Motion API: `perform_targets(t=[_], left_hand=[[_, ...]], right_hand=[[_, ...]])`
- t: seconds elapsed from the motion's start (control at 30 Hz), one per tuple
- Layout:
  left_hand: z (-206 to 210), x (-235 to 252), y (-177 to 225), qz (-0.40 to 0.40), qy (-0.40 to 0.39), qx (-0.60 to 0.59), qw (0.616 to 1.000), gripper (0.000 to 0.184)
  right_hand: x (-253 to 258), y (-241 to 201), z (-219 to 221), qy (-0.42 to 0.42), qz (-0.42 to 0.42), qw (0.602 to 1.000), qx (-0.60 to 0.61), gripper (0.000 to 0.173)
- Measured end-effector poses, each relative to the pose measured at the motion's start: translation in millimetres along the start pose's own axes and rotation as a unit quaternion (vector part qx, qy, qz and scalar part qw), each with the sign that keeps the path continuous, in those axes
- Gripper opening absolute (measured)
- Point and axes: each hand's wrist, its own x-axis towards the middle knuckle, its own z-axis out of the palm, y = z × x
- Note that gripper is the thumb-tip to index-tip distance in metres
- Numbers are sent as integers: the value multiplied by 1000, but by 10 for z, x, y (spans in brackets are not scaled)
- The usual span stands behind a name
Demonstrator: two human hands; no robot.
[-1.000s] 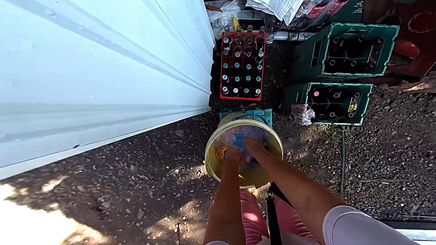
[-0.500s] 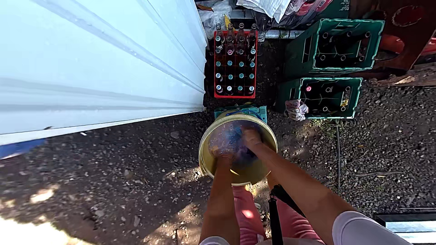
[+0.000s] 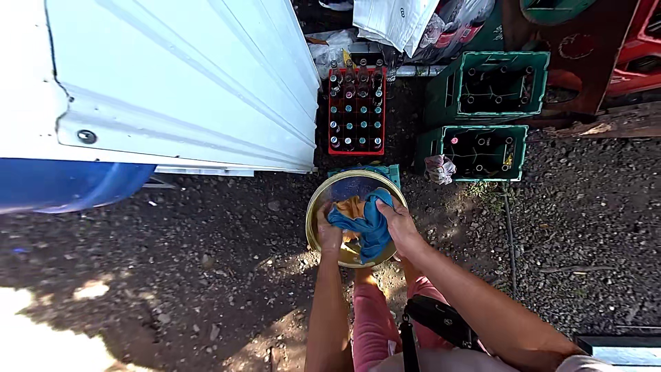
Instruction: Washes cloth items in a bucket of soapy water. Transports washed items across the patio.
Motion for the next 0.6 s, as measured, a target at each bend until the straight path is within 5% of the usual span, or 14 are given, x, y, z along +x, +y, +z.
perform_targets(t=[0.1, 0.2, 0.27, 0.37, 0.47, 0.53, 0.6], left_hand=[[-212, -325, 299, 22, -22, -68, 997, 89], [-202, -751, 555, 95, -110, -4, 989, 84], [-154, -976, 702, 136, -173, 9, 976, 77], [-157, -1158, 876, 140, -284, -43, 948, 63], [-264, -1046, 906, 140, -399, -171, 890, 49], [-350, -860, 797, 120, -406, -293, 857, 48], [-442, -640, 519, 78, -335, -457, 820, 69]], right_hand=[[336, 453, -195, -1, 115, 988, -100, 64], [387, 626, -151, -63, 268, 961, -36, 79], [449, 711, -80, -114, 317, 940, 61, 67], [496, 730, -55, -190, 271, 917, 224, 48], [489, 774, -74, -125, 232, 923, 280, 28], [451, 868, -132, -82, 239, 920, 298, 22], [363, 901, -158, -81, 279, 904, 315, 30]])
